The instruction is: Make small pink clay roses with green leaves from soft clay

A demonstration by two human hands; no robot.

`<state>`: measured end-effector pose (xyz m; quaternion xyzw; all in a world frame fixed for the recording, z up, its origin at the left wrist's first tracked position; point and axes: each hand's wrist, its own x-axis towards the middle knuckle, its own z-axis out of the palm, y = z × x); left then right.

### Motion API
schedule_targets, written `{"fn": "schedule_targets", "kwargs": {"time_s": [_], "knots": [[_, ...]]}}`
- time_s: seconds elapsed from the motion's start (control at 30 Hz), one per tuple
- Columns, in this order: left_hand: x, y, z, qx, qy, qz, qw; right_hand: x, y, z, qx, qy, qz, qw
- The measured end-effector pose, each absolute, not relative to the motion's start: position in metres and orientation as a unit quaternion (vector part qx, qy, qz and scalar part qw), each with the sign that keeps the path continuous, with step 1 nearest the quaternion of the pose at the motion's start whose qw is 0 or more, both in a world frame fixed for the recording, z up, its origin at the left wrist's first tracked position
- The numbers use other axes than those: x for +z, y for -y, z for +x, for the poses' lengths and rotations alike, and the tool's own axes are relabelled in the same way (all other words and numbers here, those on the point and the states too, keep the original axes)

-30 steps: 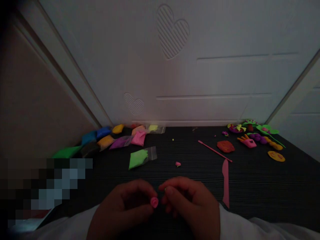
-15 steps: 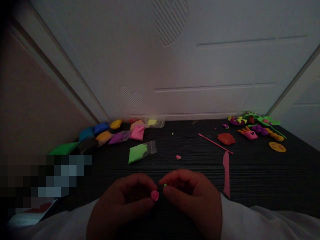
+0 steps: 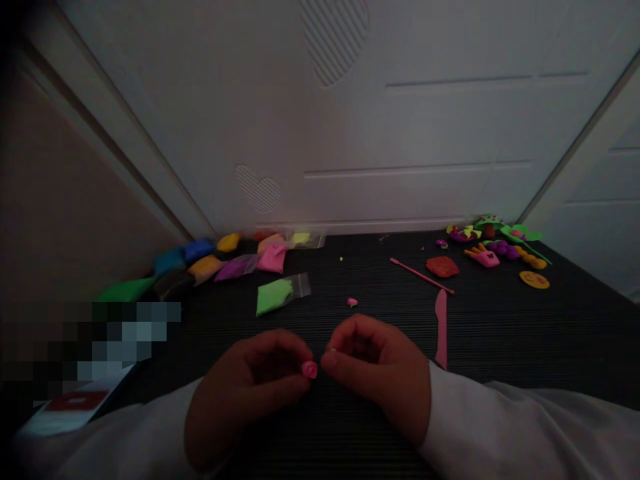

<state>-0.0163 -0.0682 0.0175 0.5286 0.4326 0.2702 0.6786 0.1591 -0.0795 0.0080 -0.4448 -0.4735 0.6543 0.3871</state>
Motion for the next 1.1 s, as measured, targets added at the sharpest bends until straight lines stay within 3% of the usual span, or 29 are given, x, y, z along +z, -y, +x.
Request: {"fn": "schedule_targets", "kwargs": {"time_s": [0.47,0.53,0.77,0.9,1.1], "knots": [[0.019,0.068,-0.014,0.299,-0.431,0.523,0.672,0.015,0.081,0.161,0.605,0.543,-0.48,0.33],[0.017,0.068,-0.015,0.305,-0.443,0.525,0.66,0.017,0.083,0.16,0.564,0.589,-0.502,0.288],[0.016,0.07,-0.012,0.336,-0.476,0.54,0.607,0.007,0.087,0.162,0.196,0.848,-0.459,0.178],[0.015,0.069,-0.011,0.333,-0.481,0.55,0.597,0.004,0.087,0.163,0.152,0.87,-0.445,0.146],[0.015,0.068,-0.013,0.322,-0.465,0.558,0.607,0.007,0.089,0.163,0.178,0.856,-0.462,0.149]]}}
